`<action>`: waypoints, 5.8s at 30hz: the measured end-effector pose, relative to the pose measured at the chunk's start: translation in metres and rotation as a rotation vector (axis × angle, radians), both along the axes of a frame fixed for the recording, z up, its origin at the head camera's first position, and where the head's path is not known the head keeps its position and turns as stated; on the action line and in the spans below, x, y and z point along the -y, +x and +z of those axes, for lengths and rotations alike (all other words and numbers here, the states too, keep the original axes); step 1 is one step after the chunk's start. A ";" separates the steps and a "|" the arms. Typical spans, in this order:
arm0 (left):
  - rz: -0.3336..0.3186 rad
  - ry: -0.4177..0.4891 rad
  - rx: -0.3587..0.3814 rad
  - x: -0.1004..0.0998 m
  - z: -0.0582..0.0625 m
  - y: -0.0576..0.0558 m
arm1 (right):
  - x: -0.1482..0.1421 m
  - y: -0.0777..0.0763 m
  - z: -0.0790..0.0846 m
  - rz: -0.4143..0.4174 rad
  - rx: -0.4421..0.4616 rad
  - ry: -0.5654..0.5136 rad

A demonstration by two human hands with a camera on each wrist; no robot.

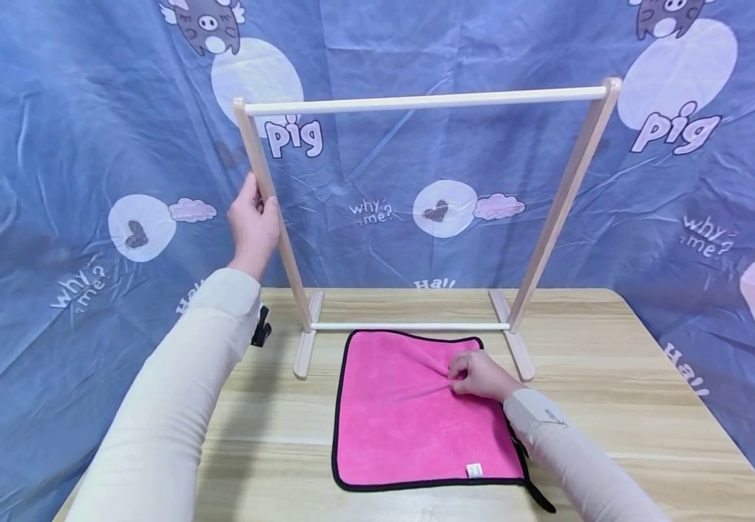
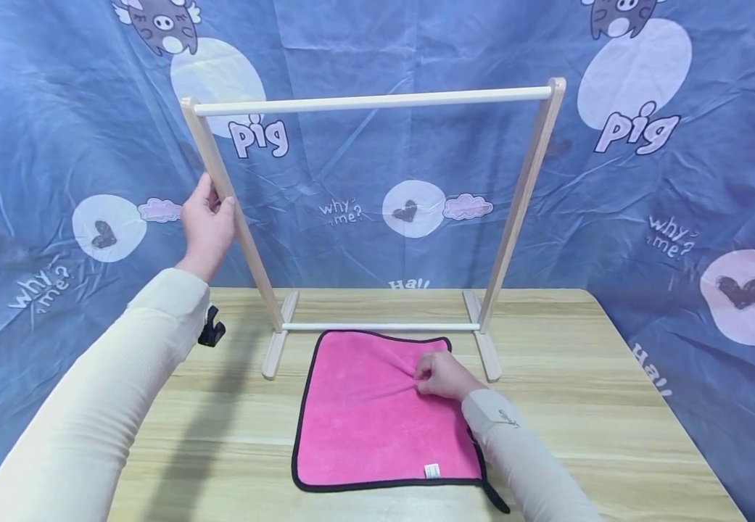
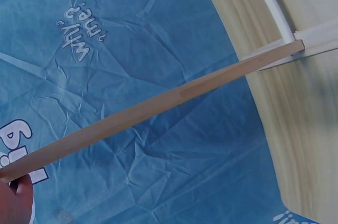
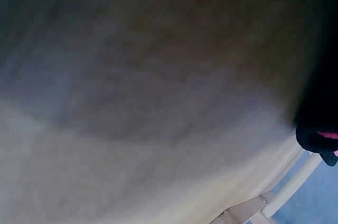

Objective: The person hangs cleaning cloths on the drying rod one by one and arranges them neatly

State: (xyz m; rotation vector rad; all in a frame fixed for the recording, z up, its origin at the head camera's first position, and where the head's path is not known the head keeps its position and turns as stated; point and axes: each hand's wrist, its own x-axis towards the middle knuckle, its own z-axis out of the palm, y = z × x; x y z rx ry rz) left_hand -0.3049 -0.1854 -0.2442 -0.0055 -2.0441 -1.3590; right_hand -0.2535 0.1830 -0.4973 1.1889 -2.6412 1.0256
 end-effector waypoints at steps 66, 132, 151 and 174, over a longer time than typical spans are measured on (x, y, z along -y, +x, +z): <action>-0.029 -0.017 -0.013 0.004 -0.004 0.001 | 0.025 0.008 0.083 -0.182 -0.172 -0.322; -0.026 -0.033 -0.013 0.004 -0.002 0.005 | 0.029 -0.007 0.165 -0.120 -0.419 -0.498; -0.042 -0.017 -0.052 0.003 -0.003 0.005 | 0.030 -0.012 0.191 -0.108 -0.482 -0.499; -0.028 -0.026 -0.018 0.005 -0.004 0.003 | 0.027 -0.016 0.228 -0.052 -0.607 -0.501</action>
